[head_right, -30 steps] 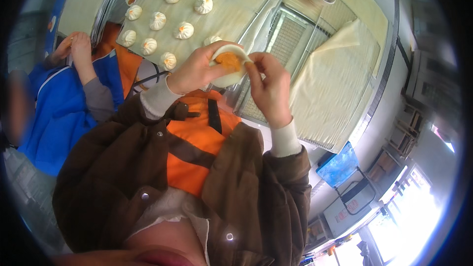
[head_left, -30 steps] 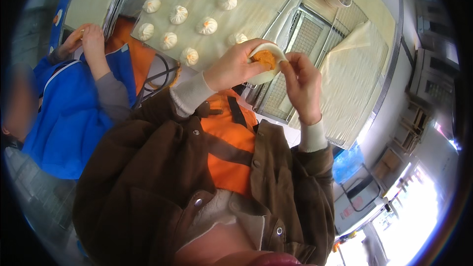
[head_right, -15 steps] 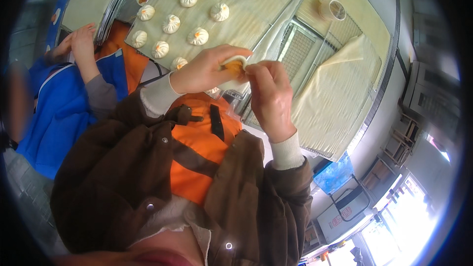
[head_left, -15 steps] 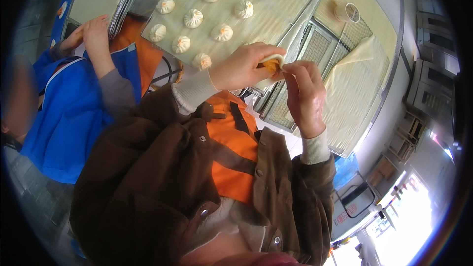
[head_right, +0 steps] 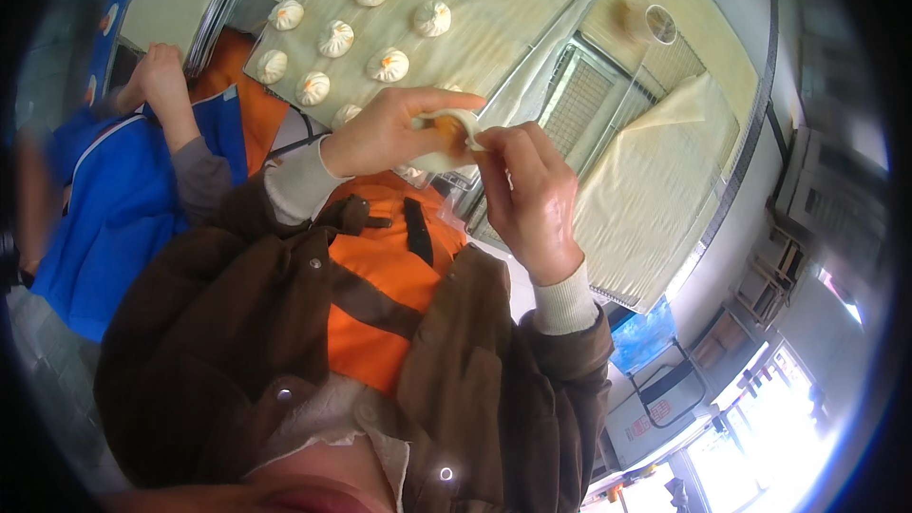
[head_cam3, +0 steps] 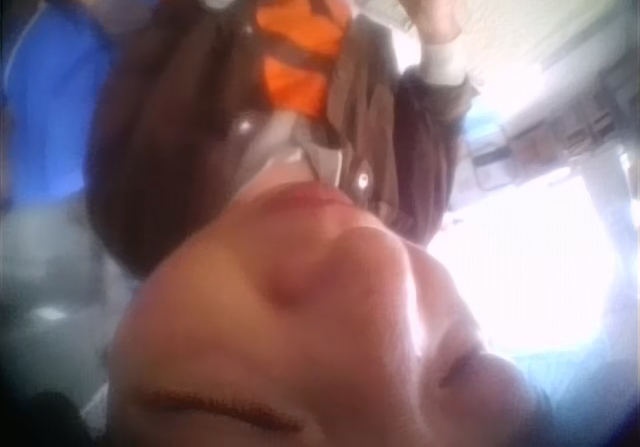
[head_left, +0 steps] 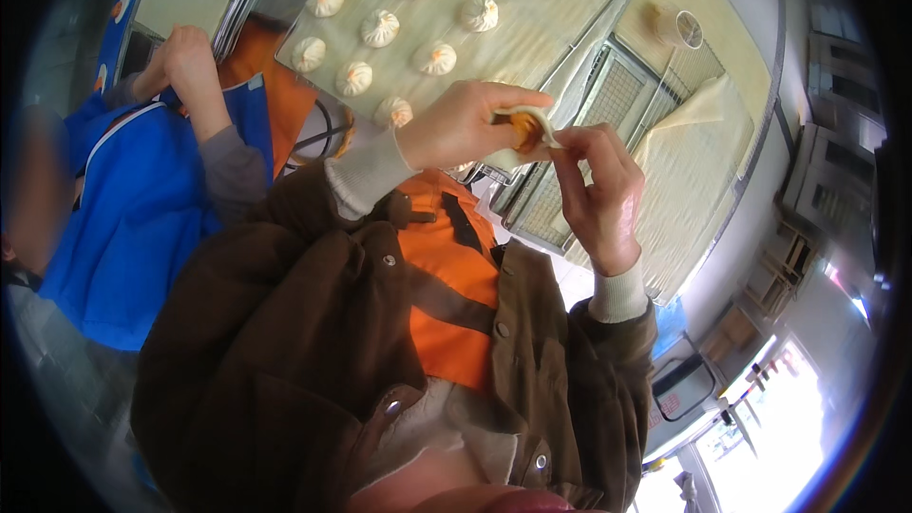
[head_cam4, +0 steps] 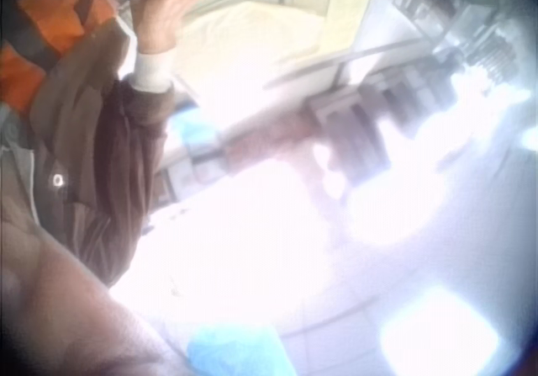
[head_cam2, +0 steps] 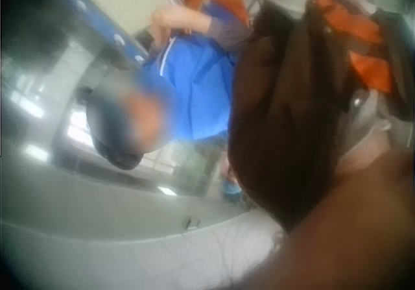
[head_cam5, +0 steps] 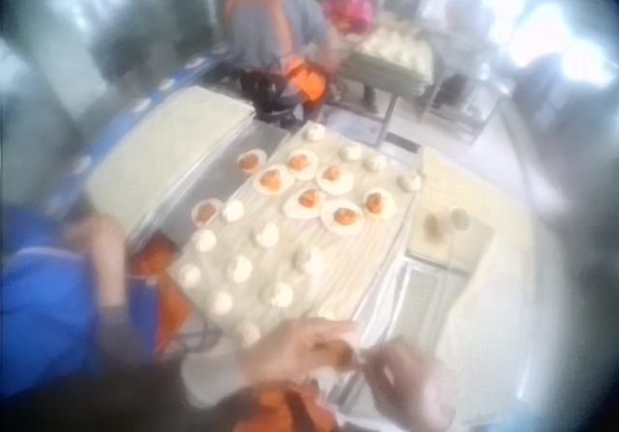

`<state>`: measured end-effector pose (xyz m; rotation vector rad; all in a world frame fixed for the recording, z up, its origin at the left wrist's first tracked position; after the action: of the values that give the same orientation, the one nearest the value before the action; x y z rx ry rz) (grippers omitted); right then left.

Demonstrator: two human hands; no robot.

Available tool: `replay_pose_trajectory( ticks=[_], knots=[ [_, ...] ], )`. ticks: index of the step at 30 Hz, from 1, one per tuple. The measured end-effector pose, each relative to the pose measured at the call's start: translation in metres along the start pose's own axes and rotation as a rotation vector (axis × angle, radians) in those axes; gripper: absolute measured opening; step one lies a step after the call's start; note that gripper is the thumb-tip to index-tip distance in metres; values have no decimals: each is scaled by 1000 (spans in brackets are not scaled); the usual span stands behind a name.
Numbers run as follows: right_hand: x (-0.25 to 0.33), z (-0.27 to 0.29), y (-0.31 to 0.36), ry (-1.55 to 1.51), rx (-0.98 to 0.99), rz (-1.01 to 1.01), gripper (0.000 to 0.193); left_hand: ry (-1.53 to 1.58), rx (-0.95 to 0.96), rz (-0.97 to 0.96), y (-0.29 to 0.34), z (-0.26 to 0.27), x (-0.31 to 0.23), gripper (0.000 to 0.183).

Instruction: The person repeatedly picks a round dough wrapper, places an orange filling in the center, and pleats the edges to seal a bun. They place each finished bun on a metal tray and continue the cycle. A coworker performs the same task nearby.

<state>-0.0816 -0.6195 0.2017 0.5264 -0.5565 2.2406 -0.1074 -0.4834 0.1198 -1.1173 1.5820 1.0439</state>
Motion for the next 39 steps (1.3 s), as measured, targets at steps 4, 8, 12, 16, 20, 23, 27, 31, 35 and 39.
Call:
replay_pose_trajectory(
  ticks=[4,8,12,16,20,23,27,31,35,39],
  knots=[
    [-7,-6,-7,-59,60,-64,16,-103,-15,-53,-5,0,-8,45],
    [-8,8,-18,29,-70,-16,15,573,-93,253,-8,1,7,44],
    [-6,11,-16,61,-73,-21,17,417,-131,212,-10,-1,6,36],
    [-17,7,-12,2,30,-135,17,240,-141,65,-13,-7,2,36],
    [-5,10,-10,118,-29,44,22,37,-138,1,-17,-6,0,38],
    [-11,8,-10,-15,-7,-35,22,-196,-72,-196,-20,-10,-16,39],
    [-16,10,-11,125,36,-58,21,81,-58,-28,-22,-8,-14,39],
    [-9,18,-11,151,-46,-4,21,336,-70,256,-16,-7,-4,39],
    [-13,13,-12,-6,8,-105,16,115,-104,-22,-17,-7,-17,37],
    [-3,11,-14,124,-17,-2,17,67,-150,-20,-11,-3,-5,35]
  ],
)
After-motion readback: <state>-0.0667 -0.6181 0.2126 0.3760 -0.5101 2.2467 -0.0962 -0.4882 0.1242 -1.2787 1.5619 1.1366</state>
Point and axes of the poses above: each hand's wrist, its own y-axis away from the middle knuckle, its own z-axis out of the back of the hand, x = y × z, the point moved 7 cm from there along -y, towards the middle knuckle, and after that the axes turned 14 degrees about y, right-handed, at the moved point
